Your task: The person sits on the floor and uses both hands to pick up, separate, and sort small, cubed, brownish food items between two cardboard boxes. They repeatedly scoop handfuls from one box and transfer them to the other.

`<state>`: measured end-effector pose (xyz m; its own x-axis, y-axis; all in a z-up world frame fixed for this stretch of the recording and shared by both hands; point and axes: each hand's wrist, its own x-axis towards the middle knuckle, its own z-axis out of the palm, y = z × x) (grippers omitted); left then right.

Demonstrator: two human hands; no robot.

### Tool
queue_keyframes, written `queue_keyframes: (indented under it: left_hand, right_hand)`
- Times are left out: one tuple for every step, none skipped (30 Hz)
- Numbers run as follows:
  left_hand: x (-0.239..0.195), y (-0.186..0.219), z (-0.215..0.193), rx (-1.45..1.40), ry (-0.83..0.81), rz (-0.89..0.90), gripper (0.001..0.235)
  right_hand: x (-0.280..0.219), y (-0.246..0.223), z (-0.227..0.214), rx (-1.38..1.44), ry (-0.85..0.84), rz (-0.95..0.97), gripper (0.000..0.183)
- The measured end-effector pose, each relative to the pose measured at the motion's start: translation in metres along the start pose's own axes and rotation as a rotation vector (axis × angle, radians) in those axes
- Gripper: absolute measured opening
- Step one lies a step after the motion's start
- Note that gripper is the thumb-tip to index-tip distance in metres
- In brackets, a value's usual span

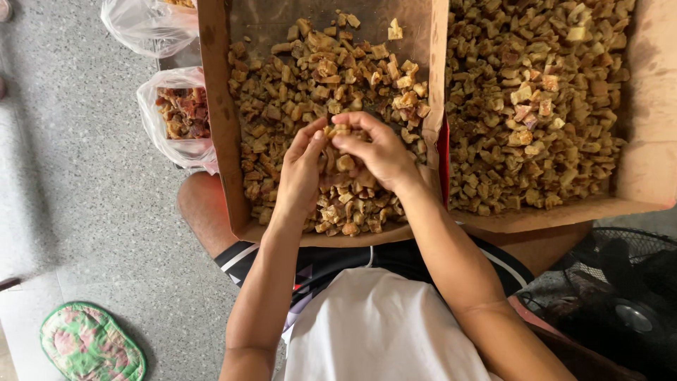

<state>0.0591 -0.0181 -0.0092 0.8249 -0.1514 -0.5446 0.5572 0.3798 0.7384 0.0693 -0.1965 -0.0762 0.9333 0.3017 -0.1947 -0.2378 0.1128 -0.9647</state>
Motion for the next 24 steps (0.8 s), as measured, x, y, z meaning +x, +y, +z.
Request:
queue_keyframes:
  left_hand:
    - [-0.006, 0.002, -0.002, -0.08, -0.033, -0.039, 0.042]
    - [-0.012, 0.001, -0.006, -0.161, -0.073, -0.081, 0.042]
    - [-0.018, 0.002, -0.009, -0.242, -0.112, -0.124, 0.043]
    - [-0.024, 0.0, -0.012, -0.342, -0.137, -0.172, 0.042]
    - [-0.029, -0.001, -0.016, -0.441, -0.163, -0.221, 0.042]
    - [-0.032, -0.003, -0.018, -0.543, -0.185, -0.265, 0.042]
    - [-0.035, -0.006, -0.019, -0.542, -0.215, -0.259, 0.043]
    - [-0.04, -0.008, -0.021, -0.543, -0.237, -0.251, 0.045]
    - [-0.042, -0.01, -0.023, -0.544, -0.258, -0.242, 0.046]
    - [-0.045, -0.01, -0.025, -0.536, -0.218, -0.253, 0.047]
    - [-0.047, -0.011, -0.025, -0.528, -0.178, -0.265, 0.048]
    - [-0.048, -0.011, -0.026, -0.516, -0.141, -0.277, 0.048]
    - [-0.051, -0.012, -0.026, -0.533, -0.12, -0.27, 0.049]
    - [-0.053, -0.012, -0.027, -0.547, -0.103, -0.261, 0.05]
    - [-0.055, -0.013, -0.028, -0.562, -0.087, -0.253, 0.051]
    - [-0.055, -0.015, -0.029, -0.561, -0.088, -0.239, 0.051]
    - [-0.055, -0.016, -0.029, -0.56, -0.09, -0.225, 0.05]
    - [-0.054, -0.017, -0.03, -0.558, -0.092, -0.211, 0.049]
    - [-0.055, -0.018, -0.031, -0.564, -0.12, -0.207, 0.049]
    - [-0.055, -0.019, -0.03, -0.568, -0.148, -0.204, 0.049]
    - [-0.056, -0.019, -0.029, -0.573, -0.177, -0.201, 0.049]
    - [-0.056, -0.019, -0.028, -0.577, -0.187, -0.204, 0.05]
    - [-0.056, -0.019, -0.026, -0.581, -0.197, -0.207, 0.051]
    - [-0.056, -0.018, -0.024, -0.584, -0.208, -0.21, 0.052]
  right_hand:
    - [-0.002, -0.009, -0.003, 0.34, -0.048, 0.134, 0.039]
    - [-0.008, -0.017, -0.005, 0.465, -0.046, 0.156, 0.039]
    - [-0.016, -0.026, -0.006, 0.59, -0.043, 0.177, 0.04]
    - [-0.026, -0.033, -0.005, 0.712, -0.04, 0.2, 0.041]
    - [-0.032, -0.04, -0.004, 0.806, -0.059, 0.216, 0.042]
    - [-0.037, -0.045, -0.002, 0.898, -0.085, 0.232, 0.044]
    - [-0.041, -0.049, 0.0, 0.99, -0.111, 0.25, 0.045]
    - [-0.045, -0.052, 0.002, 1.037, -0.139, 0.244, 0.047]
    - [-0.049, -0.055, 0.002, 1.083, -0.166, 0.239, 0.048]
    - [-0.054, -0.057, 0.003, 1.131, -0.195, 0.236, 0.05]
    - [-0.059, -0.059, 0.004, 1.148, -0.184, 0.255, 0.05]
    - [-0.063, -0.061, 0.003, 1.166, -0.172, 0.27, 0.05]
    - [-0.067, -0.063, 0.002, 1.183, -0.159, 0.284, 0.051]
    - [-0.07, -0.063, 0.002, 1.191, -0.155, 0.288, 0.051]
    - [-0.072, -0.064, 0.001, 1.2, -0.15, 0.292, 0.052]
    - [-0.075, -0.063, 0.0, 1.21, -0.145, 0.297, 0.052]
    - [-0.076, -0.061, -0.002, 1.199, -0.139, 0.287, 0.05]
    - [-0.078, -0.059, -0.003, 1.189, -0.132, 0.275, 0.049]
    - [-0.079, -0.056, -0.004, 1.179, -0.125, 0.263, 0.048]
    - [-0.08, -0.053, -0.006, 1.147, -0.115, 0.257, 0.047]
    - [-0.081, -0.05, -0.008, 1.116, -0.104, 0.252, 0.047]
    - [-0.082, -0.048, -0.009, 1.085, -0.09, 0.248, 0.047]
    - [-0.084, -0.046, -0.01, 1.093, -0.082, 0.259, 0.048]
    - [-0.085, -0.045, -0.01, 1.101, -0.074, 0.27, 0.048]
